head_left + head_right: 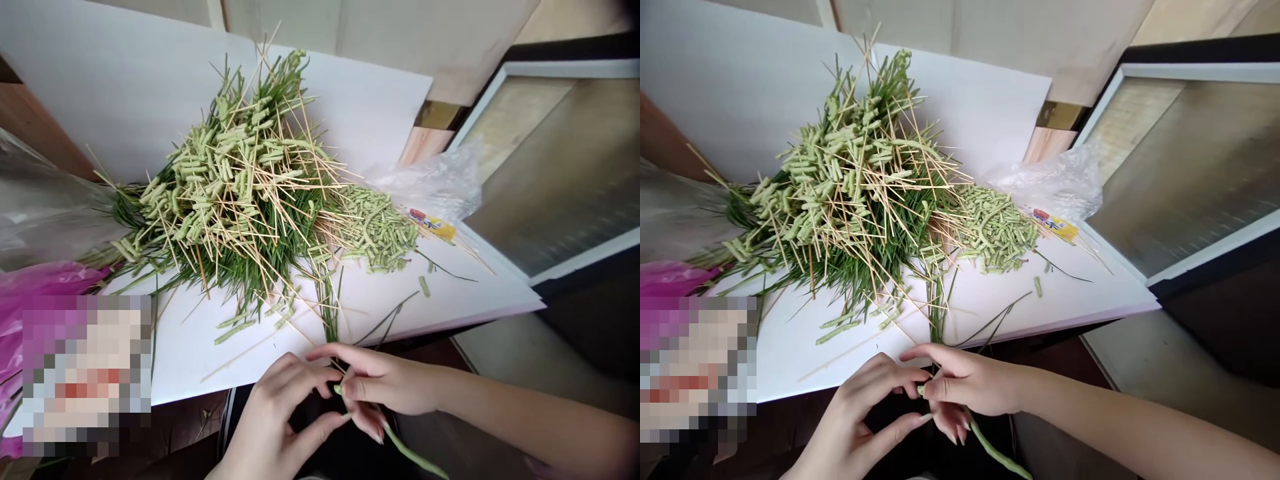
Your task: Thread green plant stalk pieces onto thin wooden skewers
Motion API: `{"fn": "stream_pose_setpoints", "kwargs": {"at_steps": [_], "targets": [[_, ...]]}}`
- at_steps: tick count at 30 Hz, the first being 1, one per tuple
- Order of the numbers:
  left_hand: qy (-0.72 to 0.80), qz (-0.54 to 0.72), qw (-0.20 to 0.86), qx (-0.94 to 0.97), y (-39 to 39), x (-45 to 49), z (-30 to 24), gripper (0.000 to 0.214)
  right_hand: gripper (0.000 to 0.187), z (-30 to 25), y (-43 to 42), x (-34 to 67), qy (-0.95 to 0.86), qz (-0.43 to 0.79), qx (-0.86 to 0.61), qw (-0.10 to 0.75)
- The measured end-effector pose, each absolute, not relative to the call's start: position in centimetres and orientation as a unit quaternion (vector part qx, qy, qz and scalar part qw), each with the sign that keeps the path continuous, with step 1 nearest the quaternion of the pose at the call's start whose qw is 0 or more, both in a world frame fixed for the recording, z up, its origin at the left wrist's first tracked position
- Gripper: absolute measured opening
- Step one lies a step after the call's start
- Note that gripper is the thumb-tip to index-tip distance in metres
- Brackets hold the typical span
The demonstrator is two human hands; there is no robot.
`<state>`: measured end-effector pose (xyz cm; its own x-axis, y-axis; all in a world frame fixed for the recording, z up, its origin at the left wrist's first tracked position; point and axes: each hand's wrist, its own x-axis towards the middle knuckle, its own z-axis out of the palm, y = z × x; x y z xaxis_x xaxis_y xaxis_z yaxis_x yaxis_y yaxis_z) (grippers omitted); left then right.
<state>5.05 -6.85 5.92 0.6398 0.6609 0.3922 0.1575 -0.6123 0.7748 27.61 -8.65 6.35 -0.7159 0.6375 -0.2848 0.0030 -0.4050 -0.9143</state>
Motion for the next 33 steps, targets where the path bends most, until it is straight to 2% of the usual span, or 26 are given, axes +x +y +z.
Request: {"fn": "stream_pose_setpoints", "kwargs": {"at_steps": [2, 6, 11, 19, 29, 33], "targets": [[0.241, 0.345, 0.381, 0.823, -6.7, 5.3, 5.9, 0.024, 0.082, 5.8, -8.7, 27.5, -0.492, 0.786, -0.302, 0.222], [0.244, 0.357, 0.385, 0.815, -6.9, 5.7, 6.0, 0.008, 0.087, 5.2, -8.9, 27.1, -0.481, 0.801, -0.28, 0.221], [0.245, 0.362, 0.361, 0.824, -6.7, 5.3, 6.1, 0.001, 0.062, 5.3, -8.8, 27.4, -0.518, 0.783, -0.285, 0.191], [0.268, 0.335, 0.304, 0.851, -6.0, 3.9, 6.4, 0.004, 0.059, 5.7, -9.2, 28.0, -0.561, 0.71, -0.384, 0.185], [0.189, 0.258, 0.144, 0.937, -6.8, 4.2, 7.8, 0.024, 0.063, 5.9, -9.7, 26.7, -0.549, 0.744, -0.355, 0.139], [0.172, 0.274, 0.135, 0.937, -6.8, 3.9, 7.9, 0.015, 0.066, 5.9, -9.7, 27.0, -0.537, 0.768, -0.325, 0.126]]}}
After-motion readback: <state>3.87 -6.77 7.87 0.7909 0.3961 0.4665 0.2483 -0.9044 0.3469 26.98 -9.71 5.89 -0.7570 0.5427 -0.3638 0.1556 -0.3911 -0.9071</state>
